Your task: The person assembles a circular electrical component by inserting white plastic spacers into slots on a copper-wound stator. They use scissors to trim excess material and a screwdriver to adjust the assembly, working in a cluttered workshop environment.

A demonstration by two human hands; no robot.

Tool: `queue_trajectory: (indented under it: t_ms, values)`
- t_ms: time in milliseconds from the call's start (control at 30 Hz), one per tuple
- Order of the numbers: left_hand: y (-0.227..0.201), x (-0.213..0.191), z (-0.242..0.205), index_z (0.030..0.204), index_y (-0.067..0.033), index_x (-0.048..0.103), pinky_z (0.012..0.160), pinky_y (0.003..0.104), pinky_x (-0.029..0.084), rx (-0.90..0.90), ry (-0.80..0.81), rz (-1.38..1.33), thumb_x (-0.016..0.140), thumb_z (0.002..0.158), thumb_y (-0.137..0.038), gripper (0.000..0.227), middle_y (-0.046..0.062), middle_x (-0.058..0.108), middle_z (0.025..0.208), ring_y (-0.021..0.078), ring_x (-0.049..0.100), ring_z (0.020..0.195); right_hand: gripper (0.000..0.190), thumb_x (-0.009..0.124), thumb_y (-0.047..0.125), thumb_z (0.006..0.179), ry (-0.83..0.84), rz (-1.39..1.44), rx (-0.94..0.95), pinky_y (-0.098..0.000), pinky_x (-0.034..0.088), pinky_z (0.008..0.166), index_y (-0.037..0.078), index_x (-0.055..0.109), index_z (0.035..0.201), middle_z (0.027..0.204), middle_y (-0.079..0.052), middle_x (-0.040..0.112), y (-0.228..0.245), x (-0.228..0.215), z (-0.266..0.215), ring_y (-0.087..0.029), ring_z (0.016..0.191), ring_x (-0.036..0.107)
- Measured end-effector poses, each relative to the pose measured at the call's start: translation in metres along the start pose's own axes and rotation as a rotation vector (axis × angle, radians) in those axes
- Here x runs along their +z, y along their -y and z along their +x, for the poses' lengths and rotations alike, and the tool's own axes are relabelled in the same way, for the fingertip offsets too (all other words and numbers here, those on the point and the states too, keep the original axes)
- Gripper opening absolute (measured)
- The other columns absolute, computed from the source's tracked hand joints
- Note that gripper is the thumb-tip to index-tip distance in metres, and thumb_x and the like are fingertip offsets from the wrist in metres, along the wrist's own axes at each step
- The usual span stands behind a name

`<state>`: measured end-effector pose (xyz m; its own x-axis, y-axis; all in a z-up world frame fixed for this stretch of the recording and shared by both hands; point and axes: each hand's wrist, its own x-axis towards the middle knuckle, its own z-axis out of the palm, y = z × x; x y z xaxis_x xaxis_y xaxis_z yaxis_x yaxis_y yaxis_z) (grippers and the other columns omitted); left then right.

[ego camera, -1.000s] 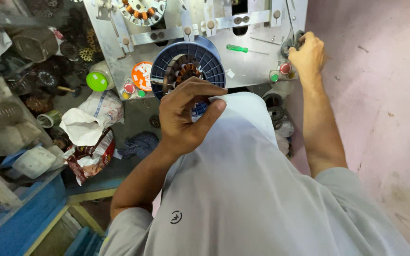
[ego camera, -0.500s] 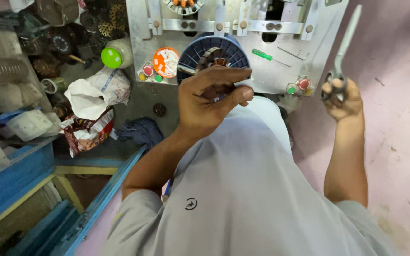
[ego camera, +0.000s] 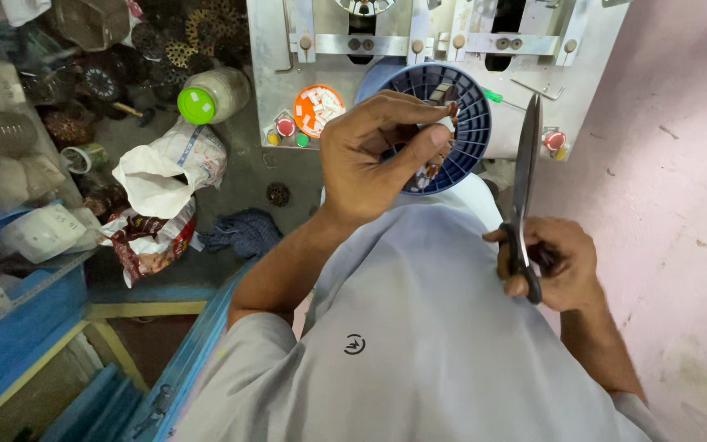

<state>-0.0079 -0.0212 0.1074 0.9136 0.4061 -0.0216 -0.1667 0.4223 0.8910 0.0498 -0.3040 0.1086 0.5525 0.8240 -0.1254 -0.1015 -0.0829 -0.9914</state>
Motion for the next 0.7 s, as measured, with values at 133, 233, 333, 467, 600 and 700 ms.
queue_trajectory:
  t_ms: [133, 233, 333, 467, 600, 700]
  values:
    - [-0.008, -0.032, 0.002, 0.115, 0.0047, 0.069, 0.072, 0.024, 0.063, 0.015, 0.017, 0.059, 0.073, 0.103, 0.005, 0.012, 0.01, 0.07, 0.106, 0.0119, 0.073, 0.084, 0.061, 0.08, 0.057, 0.08, -0.137, -0.303, -0.202, -0.0297, 0.047, 0.057, -0.002, 0.068, 0.093, 0.066, -0.002, 0.063, 0.056, 0.044, 0.011, -0.013, 0.056, 0.059]
    - [-0.013, -0.048, 0.003, 0.116, 0.0041, 0.069, 0.069, 0.024, 0.063, -0.016, 0.02, 0.088, 0.073, 0.102, 0.005, 0.014, 0.01, 0.07, 0.103, 0.0119, 0.073, 0.082, 0.063, 0.081, 0.057, 0.081, -0.053, -0.428, -0.385, -0.0284, 0.038, 0.045, -0.003, 0.066, 0.091, 0.061, -0.002, 0.062, 0.08, 0.048, 0.026, -0.012, 0.045, 0.051]
    - [-0.016, -0.058, 0.002, 0.115, 0.0043, 0.07, 0.068, 0.023, 0.061, -0.026, 0.054, 0.082, 0.073, 0.102, 0.005, 0.013, 0.011, 0.071, 0.101, 0.0117, 0.072, 0.08, 0.067, 0.085, 0.058, 0.078, 0.023, -0.523, -0.455, -0.0292, 0.034, 0.041, -0.006, 0.066, 0.09, 0.058, -0.001, 0.06, 0.088, 0.052, 0.031, -0.012, 0.04, 0.046]
    - [-0.017, -0.067, 0.004, 0.115, 0.0039, 0.069, 0.068, 0.023, 0.061, -0.034, 0.069, 0.068, 0.074, 0.101, 0.004, 0.014, 0.01, 0.071, 0.104, 0.0112, 0.072, 0.081, 0.072, 0.088, 0.061, 0.078, 0.006, -0.515, -0.553, -0.0293, 0.034, 0.04, -0.007, 0.066, 0.088, 0.057, -0.003, 0.061, 0.089, 0.066, 0.035, -0.012, 0.039, 0.048]
    - [-0.019, -0.069, 0.003, 0.113, 0.0045, 0.069, 0.067, 0.023, 0.06, -0.057, 0.071, 0.084, 0.074, 0.1, 0.004, 0.014, 0.01, 0.071, 0.105, 0.0114, 0.072, 0.079, 0.06, 0.079, 0.053, 0.088, -0.106, -0.448, -0.573, -0.0301, 0.039, 0.044, -0.004, 0.06, 0.086, 0.059, -0.006, 0.063, 0.095, 0.084, 0.043, -0.014, 0.042, 0.052]
    - [-0.022, -0.066, 0.006, 0.114, 0.0049, 0.07, 0.075, 0.026, 0.06, -0.064, 0.09, 0.08, 0.073, 0.1, 0.004, 0.014, 0.01, 0.07, 0.106, 0.0125, 0.071, 0.082, 0.056, 0.076, 0.054, 0.089, -0.247, -0.398, -0.537, -0.0322, 0.043, 0.048, -0.001, 0.066, 0.087, 0.056, -0.003, 0.061, 0.091, 0.102, 0.045, -0.014, 0.043, 0.052]
